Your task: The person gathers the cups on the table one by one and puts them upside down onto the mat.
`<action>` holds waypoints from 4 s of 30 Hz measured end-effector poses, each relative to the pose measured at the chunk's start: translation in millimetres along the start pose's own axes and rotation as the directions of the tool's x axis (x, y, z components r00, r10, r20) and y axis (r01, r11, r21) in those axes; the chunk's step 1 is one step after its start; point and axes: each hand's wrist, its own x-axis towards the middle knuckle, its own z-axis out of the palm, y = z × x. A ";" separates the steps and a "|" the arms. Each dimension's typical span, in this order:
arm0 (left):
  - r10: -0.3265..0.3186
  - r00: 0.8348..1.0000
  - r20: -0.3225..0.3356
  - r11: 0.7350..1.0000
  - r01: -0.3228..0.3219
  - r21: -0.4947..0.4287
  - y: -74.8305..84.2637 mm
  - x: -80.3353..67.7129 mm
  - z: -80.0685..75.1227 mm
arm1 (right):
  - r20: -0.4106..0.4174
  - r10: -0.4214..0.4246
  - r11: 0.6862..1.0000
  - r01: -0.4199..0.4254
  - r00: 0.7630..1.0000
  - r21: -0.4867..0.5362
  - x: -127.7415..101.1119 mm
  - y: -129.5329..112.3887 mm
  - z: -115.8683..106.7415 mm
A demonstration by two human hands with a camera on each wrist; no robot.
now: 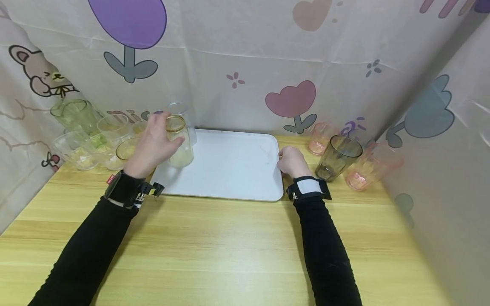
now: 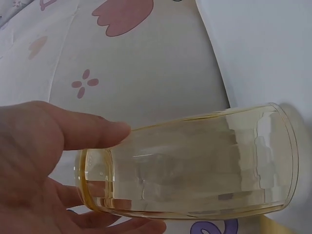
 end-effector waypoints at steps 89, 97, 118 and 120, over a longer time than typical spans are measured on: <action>0.546 0.605 0.580 0.703 -0.707 0.075 49.4 -56.7 90.8 | -0.889 0.418 0.758 0.469 0.185 0.454 -71.4 -13.1 -13.1; 0.534 0.596 0.599 0.724 -0.689 0.040 47.9 -57.7 92.8 | -0.723 0.640 0.649 0.321 0.259 0.690 -56.1 11.4 -13.0; 0.539 0.593 0.597 0.721 -0.692 0.037 47.1 -57.9 93.1 | -0.462 0.736 0.436 0.174 0.494 0.883 -48.8 39.4 -9.3; 0.537 0.594 0.599 0.722 -0.690 0.036 47.4 -58.1 93.0 | -0.464 0.738 0.440 0.173 0.491 0.881 -48.1 41.1 -8.9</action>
